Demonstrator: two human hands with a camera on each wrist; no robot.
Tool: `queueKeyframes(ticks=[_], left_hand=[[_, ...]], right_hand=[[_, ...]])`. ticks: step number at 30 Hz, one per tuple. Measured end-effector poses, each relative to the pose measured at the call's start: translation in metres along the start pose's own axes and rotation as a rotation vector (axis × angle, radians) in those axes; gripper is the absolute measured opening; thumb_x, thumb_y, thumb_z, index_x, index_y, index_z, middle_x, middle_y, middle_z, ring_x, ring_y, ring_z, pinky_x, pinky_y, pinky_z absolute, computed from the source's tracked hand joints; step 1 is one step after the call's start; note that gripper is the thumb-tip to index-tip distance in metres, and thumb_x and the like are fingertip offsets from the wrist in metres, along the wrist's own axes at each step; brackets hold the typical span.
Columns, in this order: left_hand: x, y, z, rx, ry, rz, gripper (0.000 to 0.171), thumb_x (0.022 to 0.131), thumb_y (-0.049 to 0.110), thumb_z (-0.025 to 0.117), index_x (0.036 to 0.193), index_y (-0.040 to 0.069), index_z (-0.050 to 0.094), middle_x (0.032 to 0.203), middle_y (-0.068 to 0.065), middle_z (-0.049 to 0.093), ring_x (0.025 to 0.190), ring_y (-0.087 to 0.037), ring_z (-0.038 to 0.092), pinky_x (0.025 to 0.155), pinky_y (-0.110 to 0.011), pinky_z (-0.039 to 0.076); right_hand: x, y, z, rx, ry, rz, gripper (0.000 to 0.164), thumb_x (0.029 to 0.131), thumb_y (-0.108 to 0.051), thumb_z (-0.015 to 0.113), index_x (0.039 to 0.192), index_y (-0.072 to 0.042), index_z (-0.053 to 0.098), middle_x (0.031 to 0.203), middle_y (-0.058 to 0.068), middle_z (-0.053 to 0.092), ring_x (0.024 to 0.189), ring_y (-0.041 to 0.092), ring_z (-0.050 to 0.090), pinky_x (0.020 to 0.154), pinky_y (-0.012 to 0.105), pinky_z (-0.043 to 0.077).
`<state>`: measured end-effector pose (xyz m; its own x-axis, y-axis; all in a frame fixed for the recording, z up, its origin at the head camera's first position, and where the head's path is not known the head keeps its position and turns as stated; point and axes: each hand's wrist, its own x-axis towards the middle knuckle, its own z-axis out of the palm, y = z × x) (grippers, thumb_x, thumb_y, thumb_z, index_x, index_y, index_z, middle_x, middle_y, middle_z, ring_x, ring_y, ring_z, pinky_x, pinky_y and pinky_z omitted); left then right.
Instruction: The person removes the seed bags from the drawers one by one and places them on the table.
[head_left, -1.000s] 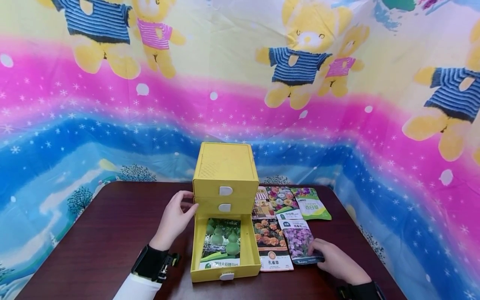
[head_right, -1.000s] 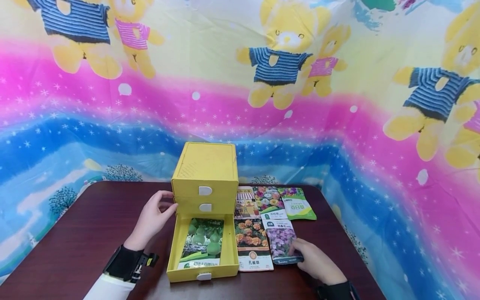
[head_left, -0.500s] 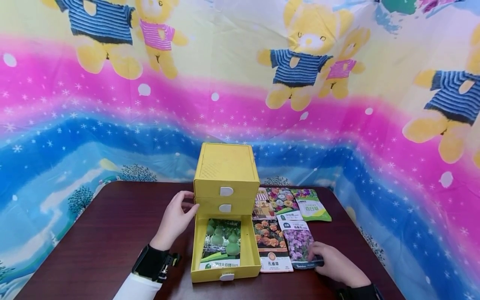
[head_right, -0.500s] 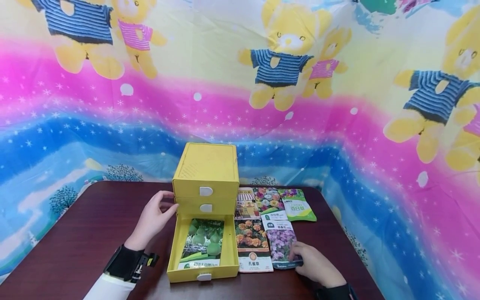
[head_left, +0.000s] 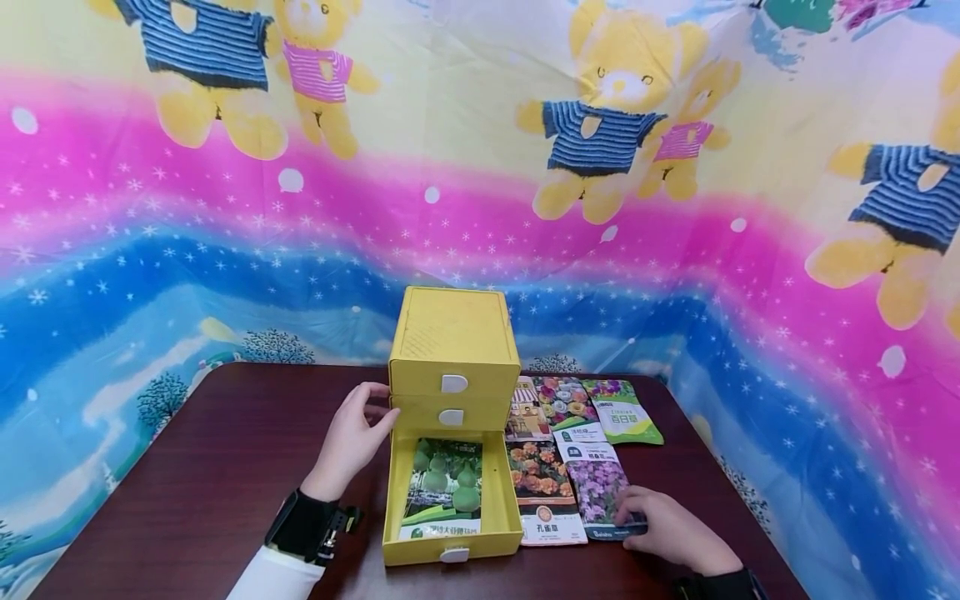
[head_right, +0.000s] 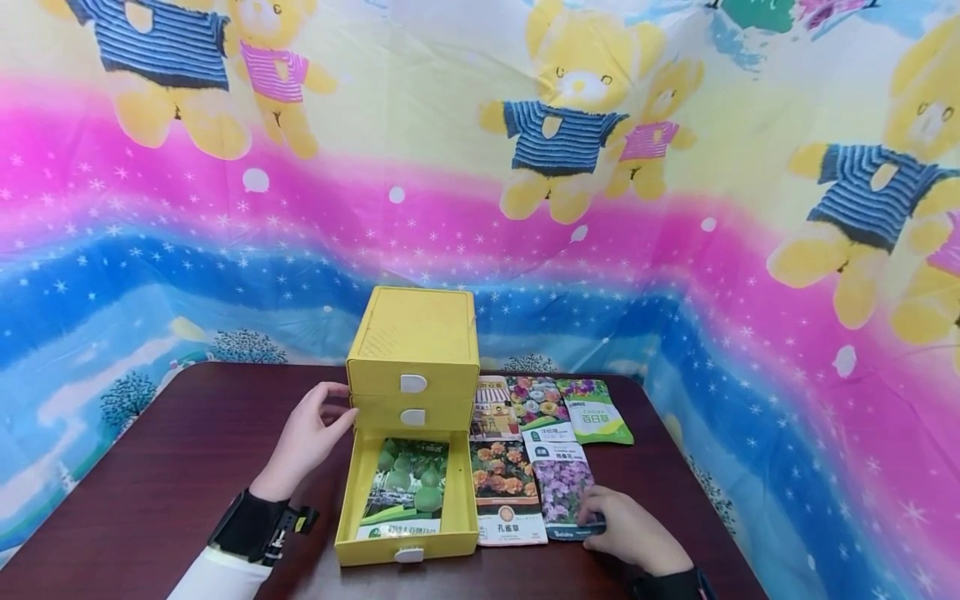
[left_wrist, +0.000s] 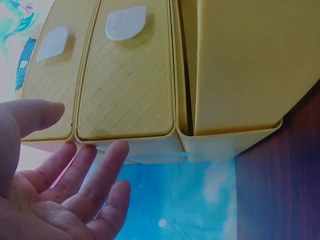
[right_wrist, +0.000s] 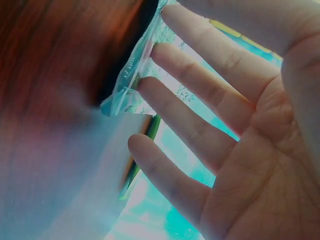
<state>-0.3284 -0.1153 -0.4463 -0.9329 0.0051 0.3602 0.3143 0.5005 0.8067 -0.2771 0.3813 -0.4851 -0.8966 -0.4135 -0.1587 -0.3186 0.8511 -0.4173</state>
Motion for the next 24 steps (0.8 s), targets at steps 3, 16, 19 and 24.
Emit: queueKeyframes(ticks=[3, 16, 19, 24], left_hand=[[0.0, 0.001, 0.0, 0.003, 0.005, 0.002, 0.036, 0.1, 0.017, 0.07, 0.134, 0.012, 0.057, 0.133, -0.009, 0.059, 0.106, -0.024, 0.068, 0.087, -0.038, 0.057], [0.0, 0.0, 0.0, -0.012, -0.019, -0.022, 0.038, 0.101, 0.018, 0.068, 0.136, 0.013, 0.055, 0.137, -0.007, 0.058, 0.11, -0.023, 0.067, 0.09, -0.038, 0.056], [0.0, 0.0, 0.0, -0.013, -0.024, -0.025, 0.038, 0.101, 0.019, 0.068, 0.137, 0.013, 0.055, 0.137, -0.007, 0.057, 0.111, -0.024, 0.067, 0.091, -0.038, 0.055], [-0.001, 0.0, -0.001, -0.02, -0.027, -0.025, 0.037, 0.102, 0.019, 0.067, 0.136, 0.014, 0.054, 0.138, -0.006, 0.057, 0.111, -0.023, 0.066, 0.092, -0.039, 0.055]], right_hand=[[0.0, -0.002, -0.001, -0.01, 0.005, 0.0, 0.013, 0.087, -0.025, 0.083, 0.093, -0.032, 0.074, 0.116, -0.006, 0.066, 0.104, 0.019, 0.066, 0.081, 0.034, 0.057], [0.01, -0.043, -0.02, -0.124, 0.143, -0.023, 0.013, 0.096, -0.021, 0.073, 0.108, -0.022, 0.073, 0.103, -0.012, 0.065, 0.095, 0.008, 0.065, 0.077, 0.029, 0.056], [0.017, -0.056, -0.027, -0.16, 0.183, -0.062, 0.014, 0.097, -0.021, 0.072, 0.111, -0.023, 0.073, 0.107, -0.011, 0.067, 0.098, 0.012, 0.067, 0.078, 0.027, 0.056], [0.034, -0.082, -0.034, -0.243, 0.273, -0.131, 0.012, 0.098, -0.023, 0.071, 0.107, -0.032, 0.072, 0.106, -0.014, 0.067, 0.099, 0.01, 0.068, 0.081, 0.027, 0.057]])
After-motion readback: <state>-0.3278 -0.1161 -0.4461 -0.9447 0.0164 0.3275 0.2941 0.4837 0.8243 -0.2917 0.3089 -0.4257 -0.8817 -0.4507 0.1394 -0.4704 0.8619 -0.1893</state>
